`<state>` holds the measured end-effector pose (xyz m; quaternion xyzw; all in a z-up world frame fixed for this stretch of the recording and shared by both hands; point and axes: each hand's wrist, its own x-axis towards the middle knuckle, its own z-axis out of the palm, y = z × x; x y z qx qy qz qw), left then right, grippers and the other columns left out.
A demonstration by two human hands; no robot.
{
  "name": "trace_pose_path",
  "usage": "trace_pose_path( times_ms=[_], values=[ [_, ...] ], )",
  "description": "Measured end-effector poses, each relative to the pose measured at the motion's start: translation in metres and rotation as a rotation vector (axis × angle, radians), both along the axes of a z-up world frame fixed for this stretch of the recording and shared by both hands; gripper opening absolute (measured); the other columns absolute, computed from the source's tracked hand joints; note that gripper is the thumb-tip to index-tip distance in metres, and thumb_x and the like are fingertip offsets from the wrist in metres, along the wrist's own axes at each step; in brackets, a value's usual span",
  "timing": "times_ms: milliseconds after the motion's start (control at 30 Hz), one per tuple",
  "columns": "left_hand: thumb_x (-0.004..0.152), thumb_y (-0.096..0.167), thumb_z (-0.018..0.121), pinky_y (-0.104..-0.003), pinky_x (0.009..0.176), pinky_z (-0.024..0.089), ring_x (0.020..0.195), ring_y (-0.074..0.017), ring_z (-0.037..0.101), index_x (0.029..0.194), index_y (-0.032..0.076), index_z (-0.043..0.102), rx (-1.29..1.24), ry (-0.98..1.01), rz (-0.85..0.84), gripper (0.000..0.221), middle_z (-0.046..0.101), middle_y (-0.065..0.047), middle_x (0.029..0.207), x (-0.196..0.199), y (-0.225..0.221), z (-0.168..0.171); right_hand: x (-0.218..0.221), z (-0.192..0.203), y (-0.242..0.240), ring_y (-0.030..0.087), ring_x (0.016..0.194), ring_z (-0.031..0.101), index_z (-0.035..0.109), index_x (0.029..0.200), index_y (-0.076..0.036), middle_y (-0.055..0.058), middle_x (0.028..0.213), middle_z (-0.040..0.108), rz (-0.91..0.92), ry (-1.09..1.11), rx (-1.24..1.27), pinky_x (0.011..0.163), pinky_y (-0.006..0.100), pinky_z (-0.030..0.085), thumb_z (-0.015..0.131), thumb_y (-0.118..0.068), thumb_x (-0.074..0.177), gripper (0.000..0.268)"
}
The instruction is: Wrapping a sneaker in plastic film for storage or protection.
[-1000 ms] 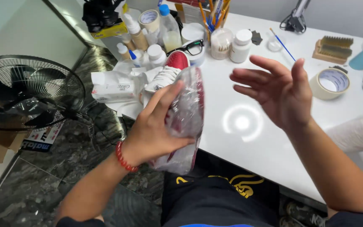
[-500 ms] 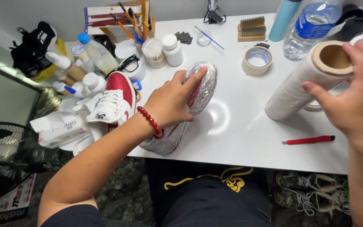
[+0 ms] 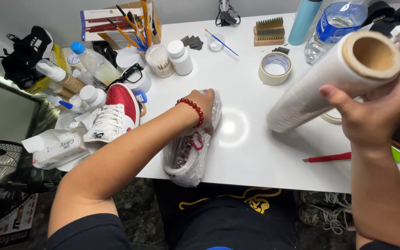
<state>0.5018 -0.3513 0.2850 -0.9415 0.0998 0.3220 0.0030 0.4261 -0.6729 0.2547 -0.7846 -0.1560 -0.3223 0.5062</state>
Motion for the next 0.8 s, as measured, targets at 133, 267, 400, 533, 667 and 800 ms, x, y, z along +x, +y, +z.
trace_pose_path(
  times_ms=[133, 267, 400, 533, 667, 800],
  values=[
    [0.06, 0.042, 0.097, -0.044, 0.091, 0.061, 0.115, -0.0367, 0.066, 0.145, 0.0, 0.037, 0.047, -0.014, -0.086, 0.113, 0.06, -0.024, 0.132, 0.005, -0.002, -0.022, 0.035, 0.019, 0.032, 0.021, 0.13, 0.057, 0.026, 0.164, -0.001, 0.013, 0.14, 0.054, 0.176, 0.052, 0.378, 0.119, 0.033, 0.048, 0.092, -0.021, 0.09, 0.101],
    [0.067, 0.054, 0.09, -0.042, 0.092, 0.058, 0.109, -0.035, 0.068, 0.139, 0.005, 0.049, -0.05, -0.042, -0.066, 0.096, 0.068, -0.02, 0.118, -0.001, 0.005, -0.005, 0.07, 0.024, 0.065, 0.022, 0.135, 0.054, 0.033, 0.159, 0.002, 0.015, 0.144, 0.052, 0.233, 0.11, 0.621, 0.122, 0.033, 0.047, 0.089, -0.028, 0.088, 0.095],
    [0.076, 0.064, 0.08, -0.045, 0.089, 0.055, 0.104, -0.0374, 0.069, 0.146, 0.009, 0.045, -0.192, -0.227, 0.003, 0.096, 0.069, -0.023, 0.114, 0.02, 0.046, 0.002, 0.09, 0.016, 0.067, 0.024, 0.139, 0.056, 0.035, 0.158, 0.001, 0.016, 0.147, 0.051, 0.211, 0.133, 0.721, 0.12, 0.033, 0.052, 0.087, -0.027, 0.087, 0.092],
    [0.083, 0.047, 0.077, -0.039, 0.083, 0.06, 0.095, -0.0294, 0.075, 0.133, 0.006, 0.06, -0.642, -0.439, 0.177, 0.066, 0.074, -0.017, 0.109, 0.02, 0.084, 0.003, 0.089, 0.016, 0.068, 0.025, 0.131, 0.057, 0.033, 0.154, 0.001, 0.017, 0.144, 0.048, 0.198, 0.08, 0.773, 0.104, 0.035, 0.059, 0.086, -0.026, 0.094, 0.084],
    [0.086, 0.035, 0.076, -0.037, 0.08, 0.062, 0.096, -0.0242, 0.078, 0.13, 0.005, 0.061, -0.833, -0.479, 0.287, 0.055, 0.075, -0.014, 0.111, -0.01, 0.093, 0.016, 0.088, 0.038, 0.073, 0.028, 0.129, 0.064, 0.042, 0.143, 0.002, 0.016, 0.138, 0.053, 0.178, 0.081, 0.792, 0.1, 0.041, 0.066, 0.081, -0.034, 0.092, 0.074],
    [0.085, 0.03, 0.08, -0.041, 0.094, 0.055, 0.117, -0.0292, 0.067, 0.131, 0.003, 0.062, -0.783, -0.707, 0.228, 0.056, 0.069, -0.018, 0.125, -0.087, 0.082, 0.007, 0.095, 0.021, 0.057, 0.029, 0.131, 0.065, 0.05, 0.144, 0.002, 0.017, 0.14, 0.059, 0.179, 0.129, 0.791, 0.104, 0.042, 0.064, 0.077, -0.039, 0.093, 0.071]
  ],
)
